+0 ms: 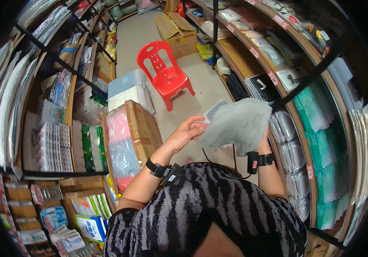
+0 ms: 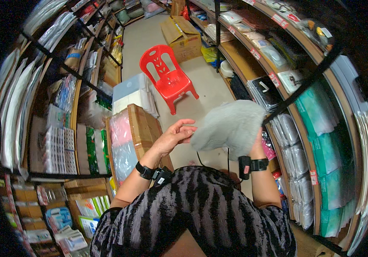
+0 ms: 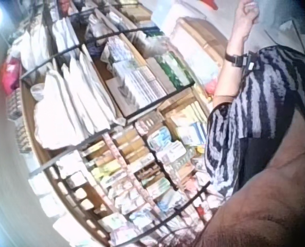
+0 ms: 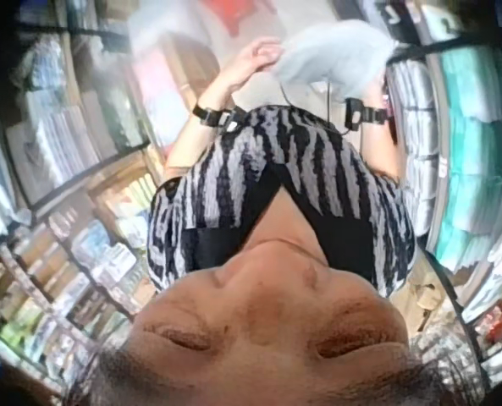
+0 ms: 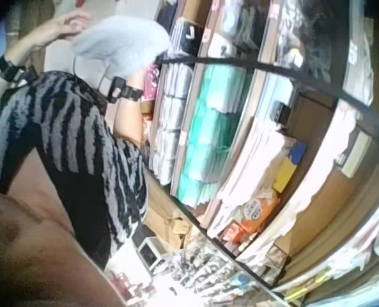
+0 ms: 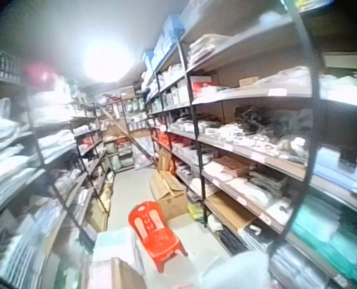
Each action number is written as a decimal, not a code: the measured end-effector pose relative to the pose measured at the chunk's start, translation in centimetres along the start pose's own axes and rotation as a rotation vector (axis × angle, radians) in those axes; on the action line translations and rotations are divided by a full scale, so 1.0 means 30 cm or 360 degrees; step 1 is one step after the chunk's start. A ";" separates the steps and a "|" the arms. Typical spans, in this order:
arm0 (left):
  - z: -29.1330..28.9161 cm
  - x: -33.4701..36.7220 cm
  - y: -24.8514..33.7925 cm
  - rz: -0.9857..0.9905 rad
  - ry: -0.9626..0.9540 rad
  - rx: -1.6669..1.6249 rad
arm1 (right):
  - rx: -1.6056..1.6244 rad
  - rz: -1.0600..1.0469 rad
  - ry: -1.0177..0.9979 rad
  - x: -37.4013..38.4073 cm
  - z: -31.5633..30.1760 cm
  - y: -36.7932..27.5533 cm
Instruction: The person picks up packaged shirts from a shelf, wipes the shelf space with a cloth, and then places the shirts back onto the shelf.
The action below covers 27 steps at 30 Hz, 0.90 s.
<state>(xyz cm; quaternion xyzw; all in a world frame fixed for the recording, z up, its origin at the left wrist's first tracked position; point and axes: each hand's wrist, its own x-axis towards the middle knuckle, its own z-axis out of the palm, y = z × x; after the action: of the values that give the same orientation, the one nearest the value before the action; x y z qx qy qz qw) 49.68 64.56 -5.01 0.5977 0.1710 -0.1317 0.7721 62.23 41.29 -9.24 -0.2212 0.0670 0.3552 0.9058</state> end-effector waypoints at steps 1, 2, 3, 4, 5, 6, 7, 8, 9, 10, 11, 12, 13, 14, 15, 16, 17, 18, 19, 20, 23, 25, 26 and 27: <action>-0.050 0.028 0.011 0.0026 -0.0096 -0.0060 | 0.0065 -0.0036 0.0004 0.018 0.015 -0.006; -0.107 0.059 0.040 -0.0021 -0.0046 -0.0049 | 0.0073 -0.0043 0.0031 0.044 0.008 -0.006; -0.151 0.090 0.065 -0.0044 -0.0071 -0.0050 | 0.0054 -0.0143 0.0061 0.065 0.000 -0.019; -0.194 0.119 0.086 -0.0064 0.0024 -0.0045 | 0.0032 -0.0242 0.0092 0.086 -0.006 -0.031; -0.232 0.148 0.102 -0.0083 0.0120 -0.0038 | 0.0037 -0.0258 0.0120 0.103 -0.009 -0.047; -0.273 0.177 0.103 -0.0090 0.0138 -0.0113 | 0.0037 -0.0297 0.0179 0.123 -0.009 -0.058; -0.314 0.209 0.107 -0.0108 0.0124 -0.0110 | 0.0037 -0.0335 0.0237 0.145 -0.004 -0.065; -0.355 0.244 0.115 -0.0118 0.0155 -0.0132 | 0.0061 -0.0366 0.0271 0.167 0.009 -0.072; -0.383 0.287 0.127 -0.0125 0.0180 -0.0155 | 0.0064 -0.0380 0.0290 0.195 -0.001 -0.086; -0.408 0.330 0.142 -0.0130 0.0227 -0.0183 | 0.0044 -0.0455 0.0341 0.225 -0.018 -0.106; -0.434 0.374 0.153 -0.0141 0.0213 -0.0178 | 0.0026 -0.0529 0.0390 0.256 -0.038 -0.130; -0.456 0.420 0.163 -0.0118 0.0228 -0.0247 | 0.0033 -0.0545 0.0404 0.290 -0.077 -0.157; -0.477 0.464 0.185 -0.0104 0.0233 -0.0301 | -0.0053 -0.0667 0.0465 0.326 -0.117 -0.171; -0.483 0.502 0.214 -0.0098 0.0221 -0.0311 | -0.0139 -0.0791 0.0528 0.358 -0.149 -0.183; -0.498 0.536 0.239 -0.0116 0.0193 -0.0282 | -0.0114 -0.0820 0.0549 0.396 -0.159 -0.184; -0.507 0.577 0.262 -0.0129 0.0222 -0.0266 | -0.0125 -0.0863 0.0582 0.439 -0.167 -0.197; -0.519 0.625 0.287 -0.0141 0.0243 -0.0249 | -0.0137 -0.0912 0.0618 0.479 -0.169 -0.210; -0.534 0.670 0.306 -0.0133 0.0235 -0.0250 | -0.0129 -0.0950 0.0645 0.502 -0.161 -0.223; -0.546 0.720 0.322 -0.0149 0.0234 -0.0241 | -0.0051 -0.0932 0.0664 0.526 -0.149 -0.229; -0.557 0.769 0.333 -0.0160 0.0192 -0.0255 | 0.0027 -0.0920 0.0682 0.541 -0.140 -0.235; -0.553 0.937 0.377 -0.0214 0.0020 -0.0230 | 0.0228 -0.0876 0.0684 0.574 -0.111 -0.252; -0.553 1.057 0.387 -0.0299 -0.0157 -0.0211 | 0.0272 -0.1039 0.0799 0.566 -0.119 -0.218; -0.556 1.122 0.391 -0.0348 -0.0238 -0.0153 | 0.0299 -0.1138 0.0890 0.566 -0.125 -0.201; -0.541 1.185 0.396 -0.0372 -0.0307 -0.0128 | 0.0316 -0.1205 0.0925 0.560 -0.138 -0.198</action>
<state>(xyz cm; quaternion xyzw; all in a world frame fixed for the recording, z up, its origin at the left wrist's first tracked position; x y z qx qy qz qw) 85.03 83.29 -13.27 0.5270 0.1696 -0.2704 0.7877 78.79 45.89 -15.54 -0.2324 0.2656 -0.0837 0.9319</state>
